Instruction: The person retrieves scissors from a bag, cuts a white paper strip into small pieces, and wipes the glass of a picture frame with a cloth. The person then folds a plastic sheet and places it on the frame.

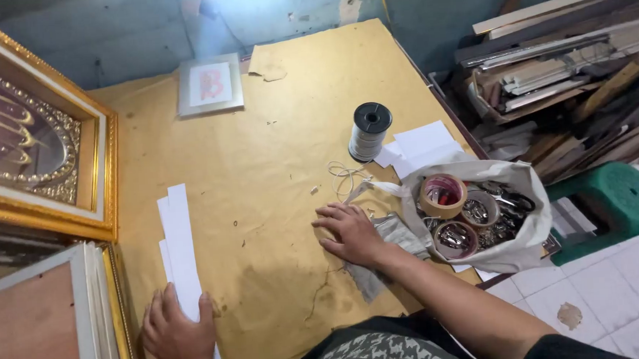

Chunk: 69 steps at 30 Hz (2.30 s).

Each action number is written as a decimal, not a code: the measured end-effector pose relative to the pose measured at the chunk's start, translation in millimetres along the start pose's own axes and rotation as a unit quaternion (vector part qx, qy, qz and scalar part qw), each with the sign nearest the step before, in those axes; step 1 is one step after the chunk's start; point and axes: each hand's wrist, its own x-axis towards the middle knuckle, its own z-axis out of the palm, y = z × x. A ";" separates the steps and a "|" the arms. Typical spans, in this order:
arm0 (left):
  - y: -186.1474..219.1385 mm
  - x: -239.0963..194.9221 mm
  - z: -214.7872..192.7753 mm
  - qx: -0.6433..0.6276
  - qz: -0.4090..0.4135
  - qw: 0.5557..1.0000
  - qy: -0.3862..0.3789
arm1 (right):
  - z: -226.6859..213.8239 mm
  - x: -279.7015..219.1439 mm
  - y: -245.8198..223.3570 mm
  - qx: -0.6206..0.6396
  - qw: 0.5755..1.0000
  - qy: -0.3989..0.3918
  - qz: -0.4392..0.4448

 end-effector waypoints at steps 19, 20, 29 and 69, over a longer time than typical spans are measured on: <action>87.7 -3.1 35.2 -0.223 0.190 0.953 0.074 | -206.9 -111.5 50.1 0.044 0.834 0.177 0.521; 104.5 -9.4 27.9 -0.178 0.170 0.969 -0.025 | -207.4 -116.3 47.5 0.058 0.827 0.153 0.538; 250.2 -27.7 20.1 -0.157 0.307 0.873 -0.345 | -195.2 -135.4 76.4 0.003 0.868 0.006 0.496; 441.8 -37.4 48.8 -0.180 0.368 0.869 -0.279 | -212.9 -1.6 239.8 0.084 0.907 -0.083 0.403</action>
